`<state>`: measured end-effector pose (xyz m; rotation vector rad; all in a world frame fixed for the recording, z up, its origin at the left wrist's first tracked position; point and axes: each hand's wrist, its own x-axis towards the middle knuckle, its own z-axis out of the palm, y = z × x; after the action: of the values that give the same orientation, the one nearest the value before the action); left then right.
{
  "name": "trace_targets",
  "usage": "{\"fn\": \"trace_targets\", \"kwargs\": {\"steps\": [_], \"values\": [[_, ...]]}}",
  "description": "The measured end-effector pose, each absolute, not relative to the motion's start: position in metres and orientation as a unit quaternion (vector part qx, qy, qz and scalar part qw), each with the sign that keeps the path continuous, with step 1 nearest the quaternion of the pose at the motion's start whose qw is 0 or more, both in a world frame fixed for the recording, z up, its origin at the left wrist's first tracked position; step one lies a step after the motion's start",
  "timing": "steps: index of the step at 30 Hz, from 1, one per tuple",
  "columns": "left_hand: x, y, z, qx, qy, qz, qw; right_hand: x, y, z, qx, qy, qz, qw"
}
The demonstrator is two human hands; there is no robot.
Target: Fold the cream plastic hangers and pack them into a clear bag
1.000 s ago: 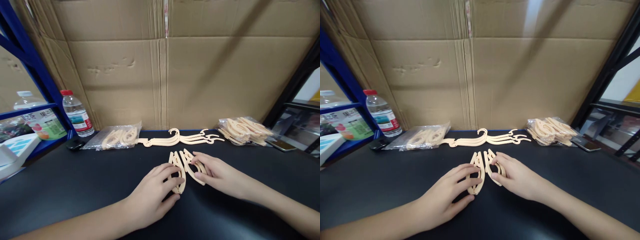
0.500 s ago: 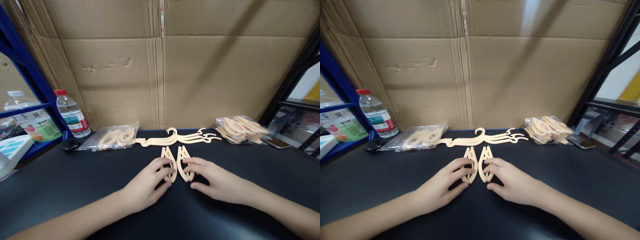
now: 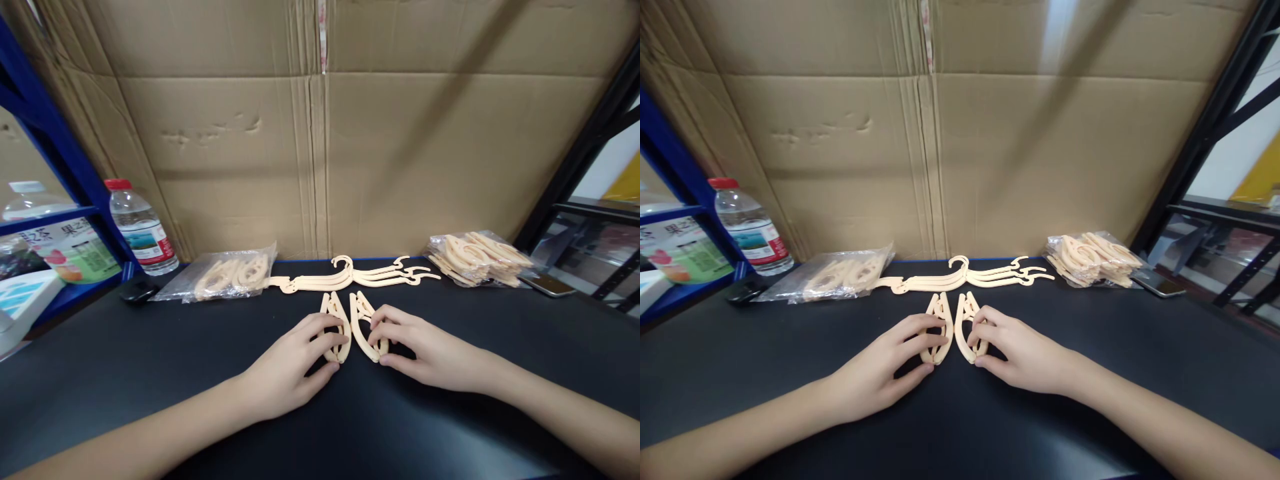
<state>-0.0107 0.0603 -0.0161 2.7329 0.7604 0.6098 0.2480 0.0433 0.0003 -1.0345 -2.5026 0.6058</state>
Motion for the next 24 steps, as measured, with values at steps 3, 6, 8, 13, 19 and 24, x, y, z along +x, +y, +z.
{"fn": "trace_targets", "kwargs": {"steps": [3,6,8,13,19,24], "values": [[-0.011,0.061,-0.017,0.933,0.263,0.211,0.122,0.248,0.044,-0.002,-0.357,-0.889,0.218,0.19],[-0.012,0.063,-0.018,0.932,0.265,0.216,0.121,0.247,0.045,-0.003,-0.351,-0.887,0.224,0.201],[-0.012,0.063,-0.018,0.932,0.264,0.22,0.118,0.247,0.046,-0.004,-0.351,-0.885,0.225,0.205],[-0.012,0.062,-0.018,0.933,0.26,0.224,0.112,0.247,0.046,-0.004,-0.349,-0.886,0.221,0.211],[-0.012,0.063,-0.006,0.931,0.255,0.233,0.115,0.258,0.062,-0.005,-0.368,-0.87,0.163,0.284],[-0.024,0.084,-0.003,0.916,0.278,0.279,0.081,0.294,0.099,-0.01,-0.43,-0.84,0.062,0.324]]}}
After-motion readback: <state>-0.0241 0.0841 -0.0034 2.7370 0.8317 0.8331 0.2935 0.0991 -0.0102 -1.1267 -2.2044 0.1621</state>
